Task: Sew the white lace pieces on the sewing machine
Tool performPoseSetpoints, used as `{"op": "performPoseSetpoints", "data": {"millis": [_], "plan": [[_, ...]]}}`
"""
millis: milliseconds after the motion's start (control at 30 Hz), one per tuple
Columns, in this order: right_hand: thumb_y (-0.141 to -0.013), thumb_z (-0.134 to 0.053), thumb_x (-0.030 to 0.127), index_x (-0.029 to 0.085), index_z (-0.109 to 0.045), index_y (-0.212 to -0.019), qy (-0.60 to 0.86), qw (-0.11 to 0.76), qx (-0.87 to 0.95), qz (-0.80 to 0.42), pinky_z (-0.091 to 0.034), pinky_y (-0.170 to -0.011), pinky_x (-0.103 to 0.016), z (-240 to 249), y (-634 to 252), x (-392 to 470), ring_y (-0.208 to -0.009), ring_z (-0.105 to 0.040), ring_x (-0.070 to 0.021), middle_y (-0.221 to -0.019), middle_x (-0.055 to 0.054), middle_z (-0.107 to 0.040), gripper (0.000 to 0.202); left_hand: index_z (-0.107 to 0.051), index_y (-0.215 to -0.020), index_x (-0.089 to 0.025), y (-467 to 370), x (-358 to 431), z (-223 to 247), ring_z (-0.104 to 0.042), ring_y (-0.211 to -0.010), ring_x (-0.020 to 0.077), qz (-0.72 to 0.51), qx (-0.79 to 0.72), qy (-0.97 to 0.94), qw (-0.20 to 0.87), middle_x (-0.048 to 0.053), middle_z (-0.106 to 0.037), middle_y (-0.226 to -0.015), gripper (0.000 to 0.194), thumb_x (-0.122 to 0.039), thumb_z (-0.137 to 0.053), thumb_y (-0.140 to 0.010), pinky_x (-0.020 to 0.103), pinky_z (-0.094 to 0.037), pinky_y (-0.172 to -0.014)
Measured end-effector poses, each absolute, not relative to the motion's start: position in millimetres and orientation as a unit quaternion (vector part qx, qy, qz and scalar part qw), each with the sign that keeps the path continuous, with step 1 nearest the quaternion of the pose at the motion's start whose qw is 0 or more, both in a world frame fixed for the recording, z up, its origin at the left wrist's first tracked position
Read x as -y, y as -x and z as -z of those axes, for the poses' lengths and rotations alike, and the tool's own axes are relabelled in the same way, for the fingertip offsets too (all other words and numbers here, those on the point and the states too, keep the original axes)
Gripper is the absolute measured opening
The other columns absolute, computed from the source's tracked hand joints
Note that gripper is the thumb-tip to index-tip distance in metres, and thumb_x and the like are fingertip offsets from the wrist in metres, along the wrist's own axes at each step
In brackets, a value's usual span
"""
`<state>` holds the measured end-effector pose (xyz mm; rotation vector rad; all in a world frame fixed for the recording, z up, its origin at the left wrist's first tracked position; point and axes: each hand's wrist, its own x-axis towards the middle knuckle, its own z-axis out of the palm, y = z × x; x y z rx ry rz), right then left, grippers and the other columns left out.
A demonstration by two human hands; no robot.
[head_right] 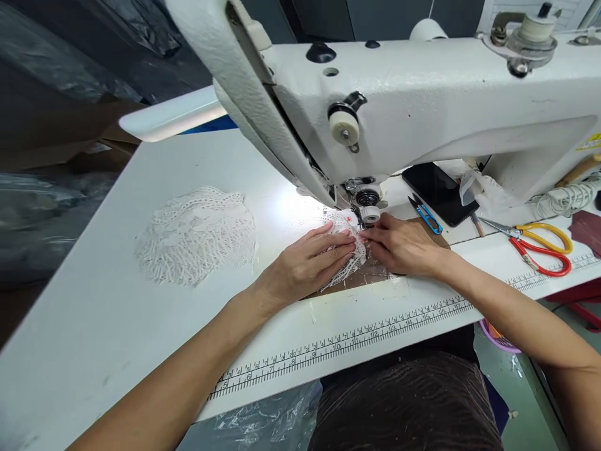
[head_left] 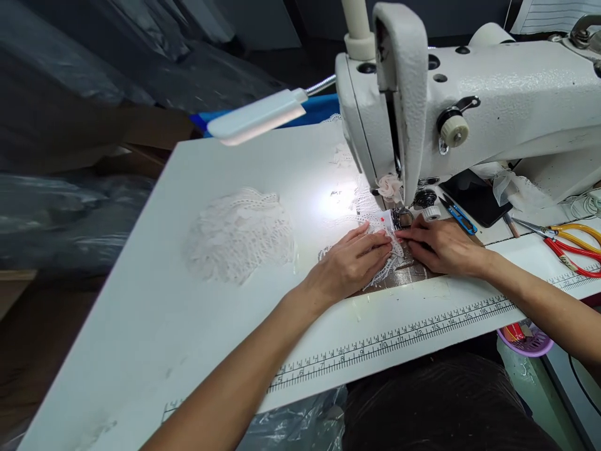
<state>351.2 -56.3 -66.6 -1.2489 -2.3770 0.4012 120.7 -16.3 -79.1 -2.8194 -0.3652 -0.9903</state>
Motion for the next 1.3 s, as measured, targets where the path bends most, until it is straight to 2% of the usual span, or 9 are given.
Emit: {"op": "performPoseSetpoints", "data": {"millis": [100, 233, 400, 533, 733, 900, 1000, 1100, 1300], "plan": [[-0.094, -0.044, 0.021, 0.01, -0.065, -0.122, 0.484, 0.254, 0.812, -0.204, -0.042, -0.066, -0.028, 64, -354, 56, -0.074, -0.053, -0.0148, -0.09, -0.008, -0.063, 0.037, -0.065, -0.098, -0.014, -120, 17, 76, -0.072, -0.086, 0.0147, 0.305, 0.128, 0.94, 0.086, 0.007, -0.074, -0.097, 0.011, -0.009, -0.055, -0.095, 0.041, -0.059, -0.098], [-0.092, -0.046, 0.019, 0.01, -0.069, -0.114, 0.513, 0.284, 0.778, -0.226, -0.039, -0.064, -0.027, 61, -353, 58, -0.07, -0.053, -0.0136, -0.078, -0.004, -0.062, 0.033, -0.064, -0.101, -0.014, -120, 18, 77, -0.072, -0.09, 0.0144, 0.296, 0.125, 0.942, 0.096, 0.006, -0.074, -0.099, 0.013, -0.009, -0.054, -0.095, 0.043, -0.056, -0.103], [-0.092, -0.047, 0.022, 0.011, -0.07, -0.111, 0.52, 0.3, 0.768, -0.222, -0.043, -0.064, -0.028, 63, -350, 61, -0.071, -0.057, -0.0148, -0.082, -0.006, -0.064, 0.032, -0.062, -0.101, -0.013, -120, 18, 77, -0.072, -0.091, 0.0139, 0.3, 0.124, 0.938, 0.118, 0.006, -0.074, -0.097, 0.012, -0.009, -0.052, -0.096, 0.042, -0.057, -0.104], [-0.094, -0.045, 0.022, 0.012, -0.069, -0.112, 0.498, 0.302, 0.791, -0.189, -0.048, -0.069, -0.031, 67, -351, 63, -0.074, -0.059, -0.016, -0.087, -0.008, -0.066, 0.032, -0.062, -0.101, -0.013, -121, 18, 76, -0.072, -0.09, 0.0123, 0.304, 0.127, 0.938, 0.112, 0.005, -0.074, -0.097, 0.014, -0.01, -0.049, -0.098, 0.038, -0.059, -0.101], [-0.097, -0.046, 0.022, 0.022, -0.068, -0.121, 0.445, 0.226, 0.855, -0.142, -0.054, -0.082, -0.035, 64, -349, 72, -0.092, -0.062, -0.0184, -0.107, -0.01, -0.062, 0.033, -0.064, -0.099, -0.013, -122, 18, 78, -0.072, -0.093, 0.0139, 0.305, 0.129, 0.941, 0.069, 0.006, -0.074, -0.099, 0.013, -0.013, -0.051, -0.097, 0.038, -0.06, -0.098], [-0.095, -0.048, 0.018, 0.02, -0.068, -0.12, 0.428, 0.169, 0.885, -0.066, -0.055, -0.074, -0.033, 61, -344, 74, -0.097, -0.057, -0.021, -0.108, -0.012, -0.059, 0.032, -0.064, -0.099, -0.013, -120, 19, 73, -0.071, -0.09, 0.0156, 0.326, 0.138, 0.934, 0.049, 0.007, -0.074, -0.097, 0.013, -0.018, -0.052, -0.098, 0.043, -0.058, -0.097], [-0.094, -0.049, 0.017, 0.02, -0.065, -0.121, 0.42, 0.155, 0.893, -0.049, -0.055, -0.071, -0.032, 62, -344, 74, -0.097, -0.055, -0.0217, -0.108, -0.012, -0.058, 0.032, -0.065, -0.093, -0.014, -120, 19, 67, -0.07, -0.082, 0.0168, 0.343, 0.183, 0.918, 0.082, 0.007, -0.074, -0.09, 0.01, -0.017, -0.056, -0.095, 0.038, -0.059, -0.079], [-0.093, -0.049, 0.016, 0.02, -0.064, -0.122, 0.42, 0.154, 0.893, -0.041, -0.056, -0.072, -0.033, 64, -344, 75, -0.098, -0.054, -0.0219, -0.109, -0.012, -0.057, 0.033, -0.066, -0.089, -0.015, -121, 20, 65, -0.067, -0.075, 0.0171, 0.323, 0.194, 0.92, 0.109, 0.006, -0.073, -0.086, 0.011, -0.017, -0.056, -0.094, 0.033, -0.054, -0.066], [-0.094, -0.048, 0.016, 0.021, -0.064, -0.121, 0.421, 0.145, 0.895, -0.041, -0.055, -0.069, -0.031, 62, -345, 76, -0.099, -0.055, -0.0219, -0.11, -0.012, -0.056, 0.032, -0.066, -0.107, -0.012, -120, 18, 72, -0.065, -0.086, 0.0217, 0.252, 0.193, 0.942, 0.106, 0.012, -0.072, -0.109, 0.021, -0.021, -0.049, -0.098, 0.036, -0.05, -0.069]]}}
